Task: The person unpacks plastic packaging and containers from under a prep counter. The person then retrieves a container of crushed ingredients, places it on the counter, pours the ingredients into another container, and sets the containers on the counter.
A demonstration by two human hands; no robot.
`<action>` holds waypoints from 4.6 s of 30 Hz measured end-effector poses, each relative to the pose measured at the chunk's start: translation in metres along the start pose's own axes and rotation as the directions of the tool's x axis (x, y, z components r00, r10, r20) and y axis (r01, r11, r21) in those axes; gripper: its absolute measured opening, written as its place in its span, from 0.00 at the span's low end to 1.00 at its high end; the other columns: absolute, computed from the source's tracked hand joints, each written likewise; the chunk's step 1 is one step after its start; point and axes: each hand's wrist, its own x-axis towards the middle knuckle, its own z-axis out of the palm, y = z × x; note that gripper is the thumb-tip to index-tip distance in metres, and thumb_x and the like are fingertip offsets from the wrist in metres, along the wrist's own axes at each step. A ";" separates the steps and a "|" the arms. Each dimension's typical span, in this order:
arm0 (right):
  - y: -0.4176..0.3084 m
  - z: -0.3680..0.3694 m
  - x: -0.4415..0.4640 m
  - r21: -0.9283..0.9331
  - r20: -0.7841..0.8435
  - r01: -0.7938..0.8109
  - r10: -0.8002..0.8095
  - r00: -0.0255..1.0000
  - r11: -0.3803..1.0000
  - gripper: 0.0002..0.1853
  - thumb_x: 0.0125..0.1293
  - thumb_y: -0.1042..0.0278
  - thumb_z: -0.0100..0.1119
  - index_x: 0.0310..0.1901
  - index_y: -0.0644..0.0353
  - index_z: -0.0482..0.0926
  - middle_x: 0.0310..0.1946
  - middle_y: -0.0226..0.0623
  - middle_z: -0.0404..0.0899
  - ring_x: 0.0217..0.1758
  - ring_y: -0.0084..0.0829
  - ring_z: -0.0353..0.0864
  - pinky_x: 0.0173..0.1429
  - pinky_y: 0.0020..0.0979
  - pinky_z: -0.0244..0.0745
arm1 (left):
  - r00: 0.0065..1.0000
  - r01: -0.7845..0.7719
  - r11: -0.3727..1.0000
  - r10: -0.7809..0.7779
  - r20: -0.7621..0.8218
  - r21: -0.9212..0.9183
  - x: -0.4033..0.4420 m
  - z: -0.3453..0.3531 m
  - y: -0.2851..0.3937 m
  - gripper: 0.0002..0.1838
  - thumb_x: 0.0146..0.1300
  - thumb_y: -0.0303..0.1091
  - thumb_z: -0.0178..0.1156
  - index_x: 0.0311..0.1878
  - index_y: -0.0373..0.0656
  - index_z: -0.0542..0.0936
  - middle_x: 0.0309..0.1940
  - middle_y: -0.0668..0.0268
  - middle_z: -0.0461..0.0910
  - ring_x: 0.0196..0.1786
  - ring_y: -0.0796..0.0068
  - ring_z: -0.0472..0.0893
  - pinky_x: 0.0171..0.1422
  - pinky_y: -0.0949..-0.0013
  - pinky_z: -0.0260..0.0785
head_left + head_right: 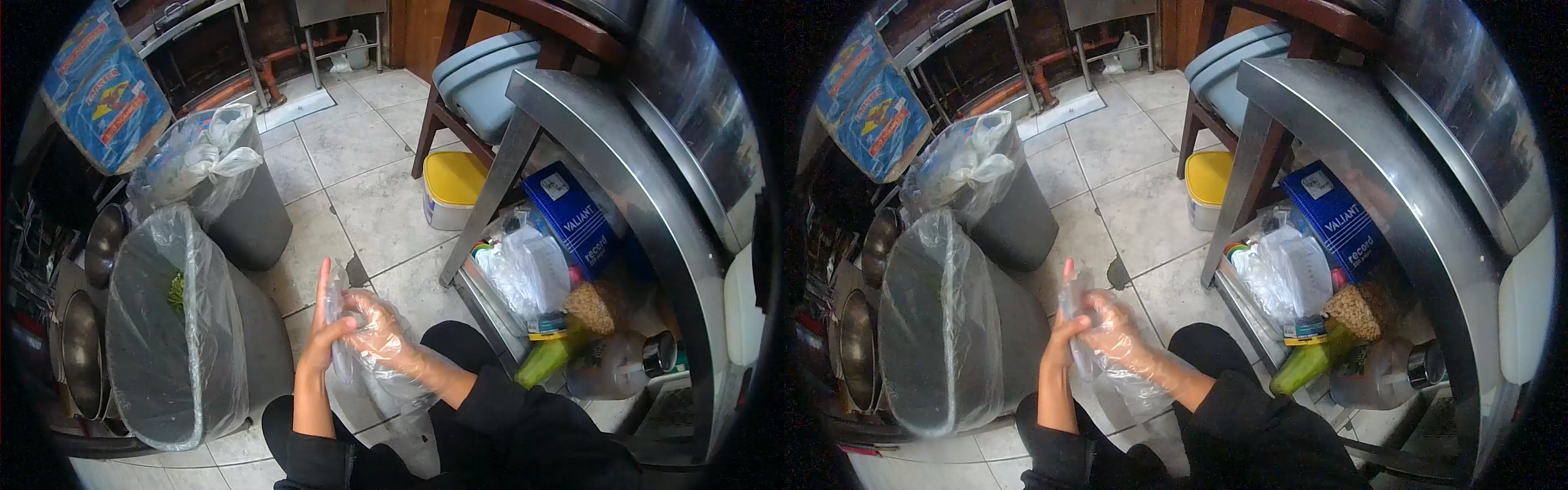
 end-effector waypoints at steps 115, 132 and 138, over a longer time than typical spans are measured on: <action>0.008 -0.056 0.026 0.176 -0.137 -0.422 0.446 0.884 0.889 0.06 0.54 0.76 0.60 0.34 0.67 0.81 0.27 0.30 0.79 0.30 0.17 0.75 0.33 0.20 0.70 | 0.828 0.547 0.826 -0.512 0.227 -0.136 -0.012 0.011 0.016 0.39 0.46 0.39 0.53 0.65 0.38 0.61 0.47 0.65 0.70 0.49 0.73 0.67 0.57 0.72 0.58; 0.016 -0.053 0.017 -0.152 -0.154 -0.323 0.300 0.941 0.934 0.06 0.54 0.71 0.60 0.30 0.64 0.80 0.19 0.32 0.77 0.24 0.20 0.74 0.30 0.28 0.71 | 0.731 0.531 0.843 -0.506 0.457 0.084 -0.020 -0.003 0.008 0.27 0.49 0.40 0.55 0.52 0.35 0.71 0.38 0.69 0.73 0.42 0.79 0.69 0.48 0.75 0.62; 0.020 -0.064 0.018 -0.234 -0.144 -0.352 0.326 0.934 0.906 0.09 0.60 0.68 0.54 0.28 0.66 0.73 0.20 0.34 0.73 0.26 0.25 0.71 0.33 0.29 0.68 | 0.877 0.478 0.822 -0.432 0.208 -0.308 -0.007 -0.019 -0.015 0.29 0.45 0.28 0.55 0.56 0.36 0.68 0.40 0.61 0.76 0.41 0.74 0.76 0.47 0.73 0.68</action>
